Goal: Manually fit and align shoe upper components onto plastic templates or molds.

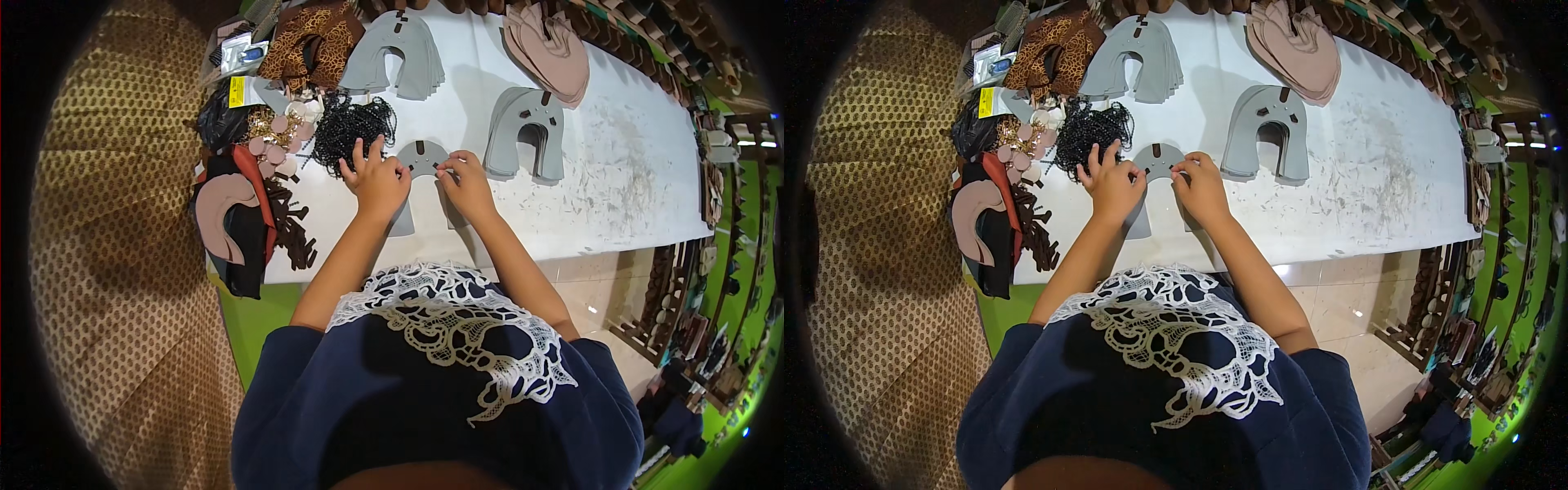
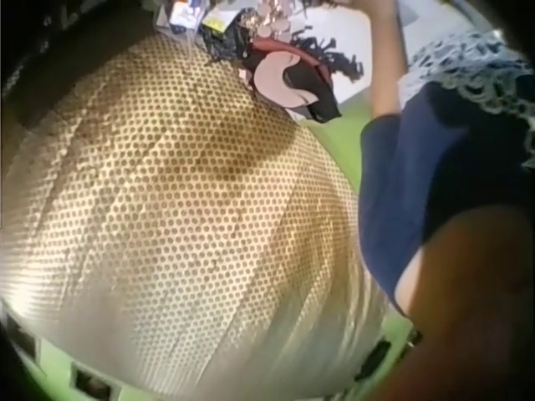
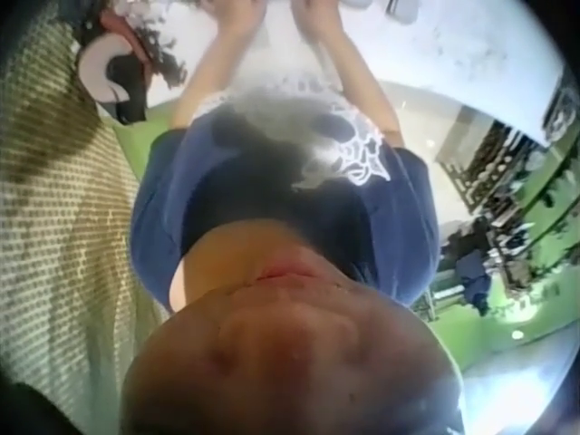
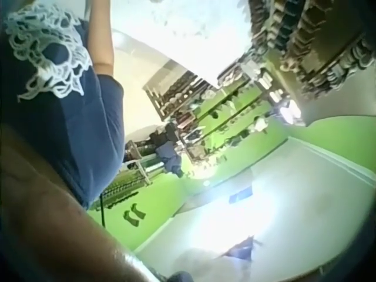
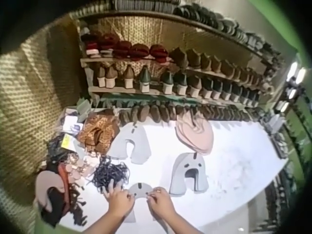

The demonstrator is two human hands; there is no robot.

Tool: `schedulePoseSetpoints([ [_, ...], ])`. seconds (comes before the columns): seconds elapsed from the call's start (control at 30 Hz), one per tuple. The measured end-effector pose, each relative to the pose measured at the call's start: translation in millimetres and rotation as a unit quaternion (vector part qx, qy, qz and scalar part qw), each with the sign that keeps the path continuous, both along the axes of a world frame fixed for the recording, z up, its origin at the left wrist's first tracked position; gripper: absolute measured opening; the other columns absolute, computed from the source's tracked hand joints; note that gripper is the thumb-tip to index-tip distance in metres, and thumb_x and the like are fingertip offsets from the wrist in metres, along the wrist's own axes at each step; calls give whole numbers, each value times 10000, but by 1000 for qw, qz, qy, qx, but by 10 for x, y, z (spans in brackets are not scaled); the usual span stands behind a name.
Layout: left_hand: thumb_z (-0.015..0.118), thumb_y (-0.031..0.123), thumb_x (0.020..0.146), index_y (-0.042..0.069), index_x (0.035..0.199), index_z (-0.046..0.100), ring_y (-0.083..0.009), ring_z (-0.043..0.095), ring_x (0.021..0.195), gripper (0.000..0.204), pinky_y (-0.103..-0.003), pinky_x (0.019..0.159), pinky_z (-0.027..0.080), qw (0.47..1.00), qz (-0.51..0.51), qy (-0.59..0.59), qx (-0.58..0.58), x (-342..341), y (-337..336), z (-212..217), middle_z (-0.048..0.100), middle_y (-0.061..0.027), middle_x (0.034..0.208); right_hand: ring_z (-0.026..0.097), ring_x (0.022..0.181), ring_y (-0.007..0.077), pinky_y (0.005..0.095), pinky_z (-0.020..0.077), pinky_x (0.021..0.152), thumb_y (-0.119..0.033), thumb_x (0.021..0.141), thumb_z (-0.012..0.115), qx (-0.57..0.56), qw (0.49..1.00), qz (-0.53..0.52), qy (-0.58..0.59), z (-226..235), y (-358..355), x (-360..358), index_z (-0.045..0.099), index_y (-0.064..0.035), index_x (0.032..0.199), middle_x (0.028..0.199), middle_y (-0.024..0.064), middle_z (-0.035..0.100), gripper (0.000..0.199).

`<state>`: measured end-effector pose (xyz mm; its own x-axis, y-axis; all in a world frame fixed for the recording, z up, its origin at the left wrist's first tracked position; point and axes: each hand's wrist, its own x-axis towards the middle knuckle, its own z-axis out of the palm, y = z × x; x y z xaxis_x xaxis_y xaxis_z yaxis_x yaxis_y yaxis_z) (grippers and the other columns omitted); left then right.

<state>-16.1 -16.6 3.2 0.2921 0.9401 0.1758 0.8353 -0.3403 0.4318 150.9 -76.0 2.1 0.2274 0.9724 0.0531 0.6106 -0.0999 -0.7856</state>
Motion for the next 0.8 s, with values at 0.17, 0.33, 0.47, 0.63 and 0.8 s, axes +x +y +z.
schedulePoseSetpoints([
  [0.17,646,234,697,138,706,613,-358,293,1291,102,-638,1006,102,999,24,30,4,46,-28,-39,486,-76,1311,534,1004,334,387,441,862,-142,778,641,3,999,31,-29,99,85,-59,644,-39,982,1095,158,542,228],
  [0.33,662,210,744,170,794,628,-304,348,1271,73,-619,1005,122,990,-32,19,133,21,-127,-229,488,-39,1318,537,995,338,417,432,851,-180,743,667,-9,983,25,-184,45,230,-106,591,-31,1122,1091,146,565,414],
  [0.47,663,222,758,190,845,663,-266,360,1275,92,-592,1024,99,983,-87,45,155,-62,-133,-249,478,-21,1337,539,994,339,425,429,837,-238,734,684,-60,974,32,-217,79,393,-77,585,-64,1154,1056,124,591,465],
  [0.63,647,269,771,199,963,662,-259,349,1283,204,-580,1031,97,984,-79,76,142,-87,-298,-194,435,-27,1374,523,1007,319,479,401,824,-395,673,728,-212,954,141,-160,129,610,19,679,-173,1044,979,84,598,435],
  [0.8,616,329,798,239,1097,627,-275,279,1316,312,-583,1039,65,987,-60,102,105,-103,-338,-210,362,-47,1425,522,1017,323,470,404,824,-432,652,740,-191,951,159,-182,147,678,-52,719,-184,936,999,74,599,378],
])
